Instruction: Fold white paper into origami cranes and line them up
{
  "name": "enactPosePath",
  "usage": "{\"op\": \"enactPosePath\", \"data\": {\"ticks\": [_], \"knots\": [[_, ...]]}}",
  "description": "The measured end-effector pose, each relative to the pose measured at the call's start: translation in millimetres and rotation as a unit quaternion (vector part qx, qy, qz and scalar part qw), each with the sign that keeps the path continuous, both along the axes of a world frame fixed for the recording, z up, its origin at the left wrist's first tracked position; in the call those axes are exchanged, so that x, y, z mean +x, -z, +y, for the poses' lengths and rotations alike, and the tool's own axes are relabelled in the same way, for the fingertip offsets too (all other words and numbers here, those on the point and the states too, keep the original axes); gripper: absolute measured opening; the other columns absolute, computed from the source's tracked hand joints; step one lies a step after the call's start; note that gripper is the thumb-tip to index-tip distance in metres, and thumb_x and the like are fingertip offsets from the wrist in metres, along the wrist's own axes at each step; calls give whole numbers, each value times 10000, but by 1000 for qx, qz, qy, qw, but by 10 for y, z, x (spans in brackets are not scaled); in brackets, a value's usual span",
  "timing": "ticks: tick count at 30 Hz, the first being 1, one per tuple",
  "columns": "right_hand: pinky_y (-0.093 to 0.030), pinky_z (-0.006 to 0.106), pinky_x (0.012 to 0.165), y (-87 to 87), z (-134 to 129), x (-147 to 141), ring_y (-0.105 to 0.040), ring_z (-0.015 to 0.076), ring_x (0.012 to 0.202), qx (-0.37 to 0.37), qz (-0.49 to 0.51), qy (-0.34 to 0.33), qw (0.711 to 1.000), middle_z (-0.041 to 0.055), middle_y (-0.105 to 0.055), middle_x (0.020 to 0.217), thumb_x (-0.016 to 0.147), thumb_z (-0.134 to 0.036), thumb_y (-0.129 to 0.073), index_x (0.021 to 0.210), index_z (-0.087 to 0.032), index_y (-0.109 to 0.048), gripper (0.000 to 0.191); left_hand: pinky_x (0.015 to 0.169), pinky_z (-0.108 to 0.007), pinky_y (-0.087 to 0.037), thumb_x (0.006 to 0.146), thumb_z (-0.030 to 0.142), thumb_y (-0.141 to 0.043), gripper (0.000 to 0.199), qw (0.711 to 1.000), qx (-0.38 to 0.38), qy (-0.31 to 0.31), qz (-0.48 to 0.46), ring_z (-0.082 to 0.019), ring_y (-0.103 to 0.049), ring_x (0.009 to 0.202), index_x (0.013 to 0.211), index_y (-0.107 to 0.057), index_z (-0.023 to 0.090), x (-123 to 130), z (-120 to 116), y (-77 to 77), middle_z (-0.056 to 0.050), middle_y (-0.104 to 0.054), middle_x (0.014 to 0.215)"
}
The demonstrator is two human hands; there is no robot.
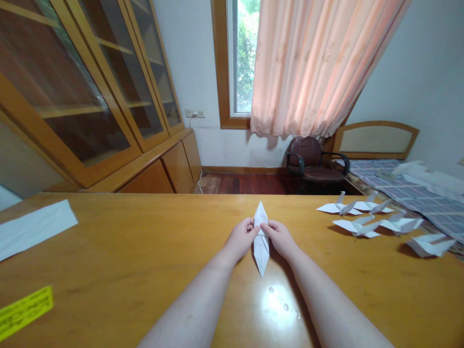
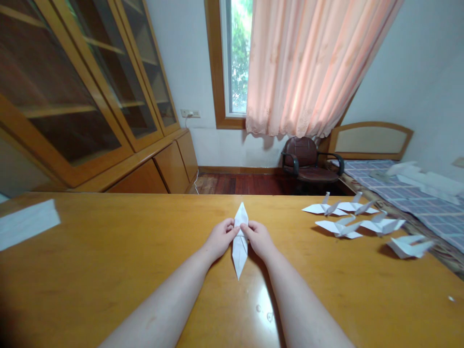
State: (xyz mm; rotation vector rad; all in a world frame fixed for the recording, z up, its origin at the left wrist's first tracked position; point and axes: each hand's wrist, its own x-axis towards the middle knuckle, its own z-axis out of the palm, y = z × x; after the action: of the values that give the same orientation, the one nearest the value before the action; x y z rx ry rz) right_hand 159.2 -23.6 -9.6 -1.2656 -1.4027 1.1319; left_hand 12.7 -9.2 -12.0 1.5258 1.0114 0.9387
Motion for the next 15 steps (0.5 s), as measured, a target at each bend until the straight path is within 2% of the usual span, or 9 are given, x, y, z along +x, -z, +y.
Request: {"op": "enactPosePath", "data": {"ticks": [15], "knots": [[-380, 249, 584, 21, 15, 9, -512, 151, 625, -4, -4, -14, 1000, 21, -603, 662, 743, -478, -536, 724, -124, -628, 366, 519, -203, -359, 792, 352, -520, 193, 1000, 2, 3, 3, -103, -497, 587, 796, -510, 159, 4, -17, -28, 22, -517, 644]]}}
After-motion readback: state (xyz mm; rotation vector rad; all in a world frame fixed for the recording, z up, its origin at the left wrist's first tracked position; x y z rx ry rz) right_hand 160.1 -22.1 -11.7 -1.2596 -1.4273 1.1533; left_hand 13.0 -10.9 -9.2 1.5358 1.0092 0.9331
